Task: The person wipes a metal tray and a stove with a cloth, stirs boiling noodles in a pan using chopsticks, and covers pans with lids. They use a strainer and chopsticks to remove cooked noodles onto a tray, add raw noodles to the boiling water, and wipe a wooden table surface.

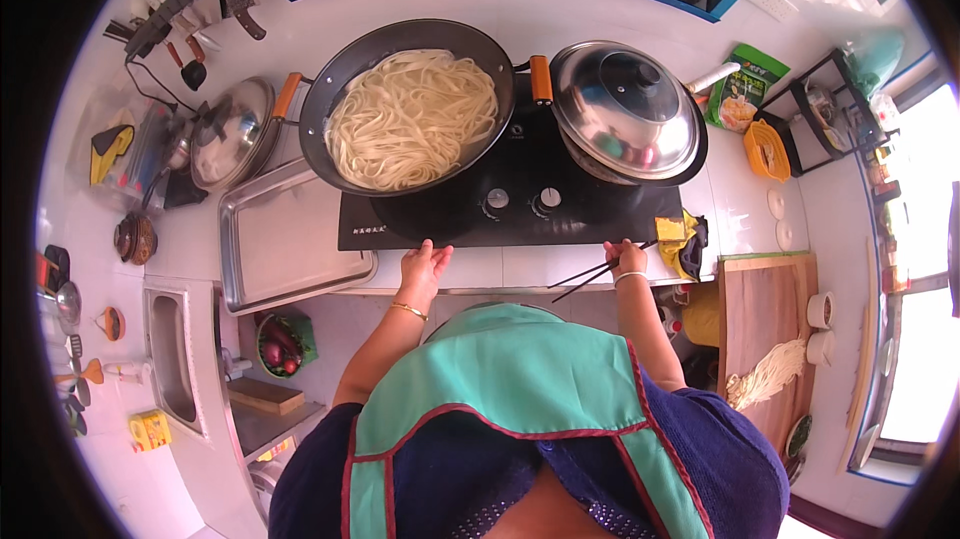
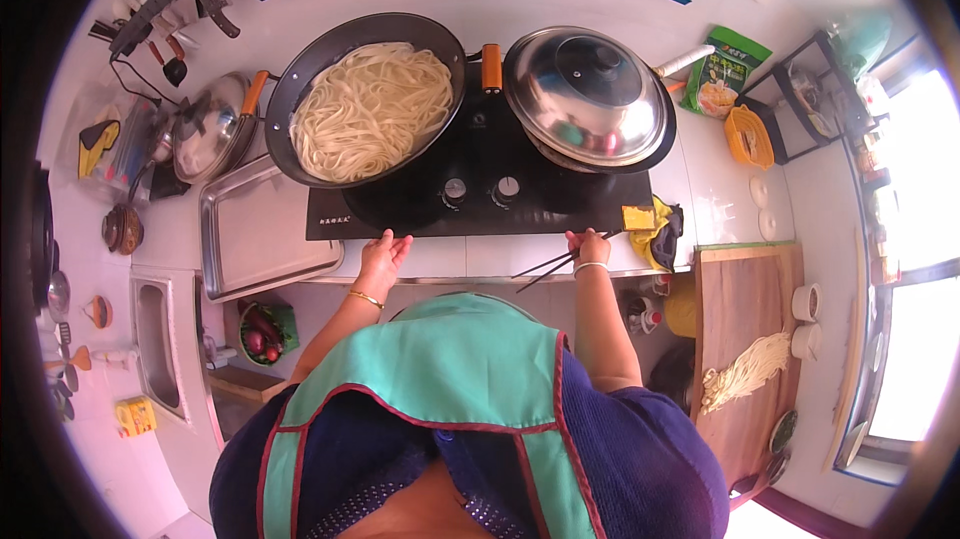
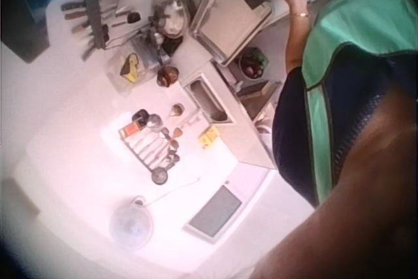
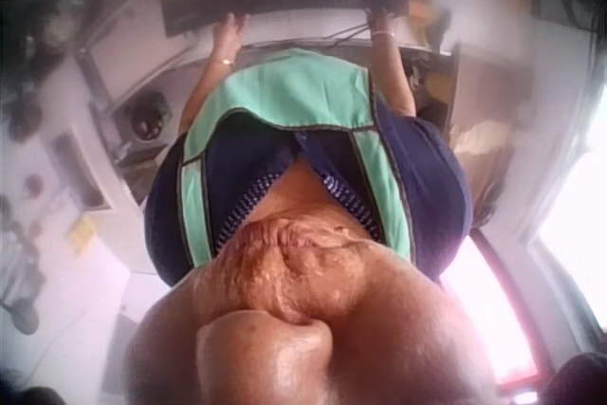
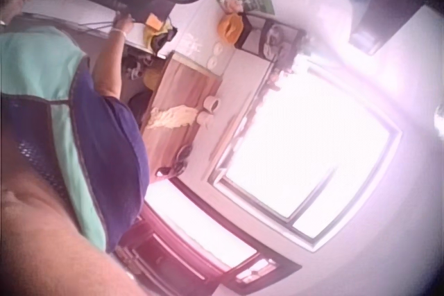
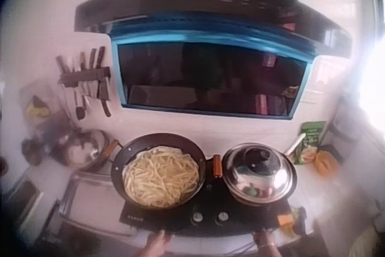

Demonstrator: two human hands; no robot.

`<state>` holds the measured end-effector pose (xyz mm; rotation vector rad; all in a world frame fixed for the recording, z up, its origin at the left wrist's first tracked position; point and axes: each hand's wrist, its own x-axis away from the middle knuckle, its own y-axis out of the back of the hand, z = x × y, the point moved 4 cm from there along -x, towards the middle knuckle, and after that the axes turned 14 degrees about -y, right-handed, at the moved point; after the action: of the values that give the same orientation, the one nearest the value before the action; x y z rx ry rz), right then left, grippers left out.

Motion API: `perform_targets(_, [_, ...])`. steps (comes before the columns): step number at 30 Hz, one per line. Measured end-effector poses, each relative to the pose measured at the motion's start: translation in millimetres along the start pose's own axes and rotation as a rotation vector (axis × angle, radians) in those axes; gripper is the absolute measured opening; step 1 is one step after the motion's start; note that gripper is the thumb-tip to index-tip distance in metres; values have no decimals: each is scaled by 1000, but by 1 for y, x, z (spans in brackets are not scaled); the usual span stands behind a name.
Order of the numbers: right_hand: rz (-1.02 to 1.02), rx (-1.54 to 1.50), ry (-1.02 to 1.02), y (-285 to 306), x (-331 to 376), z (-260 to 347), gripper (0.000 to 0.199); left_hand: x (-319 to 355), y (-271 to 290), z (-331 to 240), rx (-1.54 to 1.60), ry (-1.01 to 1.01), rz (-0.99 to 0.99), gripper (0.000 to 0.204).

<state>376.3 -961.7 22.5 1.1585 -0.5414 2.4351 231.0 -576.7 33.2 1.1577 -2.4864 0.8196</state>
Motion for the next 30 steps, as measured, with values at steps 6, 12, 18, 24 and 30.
perform_targets(6, [2, 28, -21, 0, -11, 3, 15, -6, -6, 1, 6, 8, -14, 19])
perform_targets(12, [13, 48, -17, -1, -15, -1, 16, -14, -4, -1, -3, 20, -10, 20])
perform_targets(18, [157, -34, -213, -7, 13, -28, 17, -13, 10, -3, -64, 79, 129, 17])
perform_targets(24, [455, 449, 122, -63, 118, -71, 21, 33, 23, -14, -387, 236, 532, 17])
perform_targets(30, [477, 1107, 961, -115, 245, -113, 29, 46, 88, -13, -745, 331, 928, 26])
